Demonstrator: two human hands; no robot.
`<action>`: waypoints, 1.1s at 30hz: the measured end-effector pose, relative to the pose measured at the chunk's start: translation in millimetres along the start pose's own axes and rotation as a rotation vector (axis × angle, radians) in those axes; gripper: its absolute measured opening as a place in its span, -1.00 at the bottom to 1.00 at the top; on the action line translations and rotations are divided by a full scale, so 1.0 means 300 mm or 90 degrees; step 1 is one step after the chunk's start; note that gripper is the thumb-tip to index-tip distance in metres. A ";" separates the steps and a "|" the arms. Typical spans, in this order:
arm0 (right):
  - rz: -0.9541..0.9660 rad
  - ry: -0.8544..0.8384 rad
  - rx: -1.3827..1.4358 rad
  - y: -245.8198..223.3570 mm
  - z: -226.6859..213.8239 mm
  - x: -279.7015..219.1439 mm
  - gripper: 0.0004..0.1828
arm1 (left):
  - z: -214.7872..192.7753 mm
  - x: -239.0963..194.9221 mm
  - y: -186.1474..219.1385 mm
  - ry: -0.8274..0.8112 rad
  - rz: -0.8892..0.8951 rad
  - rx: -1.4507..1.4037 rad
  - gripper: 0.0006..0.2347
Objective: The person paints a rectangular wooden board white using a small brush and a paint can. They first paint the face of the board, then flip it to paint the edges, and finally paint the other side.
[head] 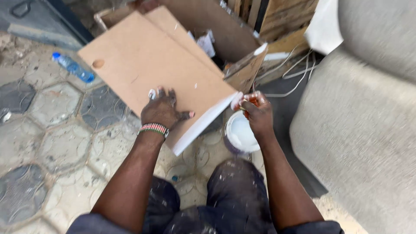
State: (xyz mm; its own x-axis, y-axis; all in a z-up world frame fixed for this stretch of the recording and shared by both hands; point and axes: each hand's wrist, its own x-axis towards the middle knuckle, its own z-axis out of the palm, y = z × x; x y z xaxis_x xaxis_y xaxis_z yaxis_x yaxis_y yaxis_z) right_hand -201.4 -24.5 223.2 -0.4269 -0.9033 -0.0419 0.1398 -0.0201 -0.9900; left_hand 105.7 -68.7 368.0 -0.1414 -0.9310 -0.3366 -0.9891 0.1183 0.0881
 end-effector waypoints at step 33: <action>-0.159 -0.137 -0.616 -0.274 0.176 -0.045 -0.66 | -0.036 0.003 0.010 -0.031 -0.013 0.011 -0.06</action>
State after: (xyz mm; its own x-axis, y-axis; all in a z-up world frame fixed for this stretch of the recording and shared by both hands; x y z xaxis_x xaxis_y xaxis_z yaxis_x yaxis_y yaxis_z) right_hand -160.0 -33.4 312.2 -0.1616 -0.9807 0.1104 -0.7534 0.0503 -0.6556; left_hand 103.0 -72.8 378.0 -0.1226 -0.9152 -0.3840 -0.9923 0.1058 0.0648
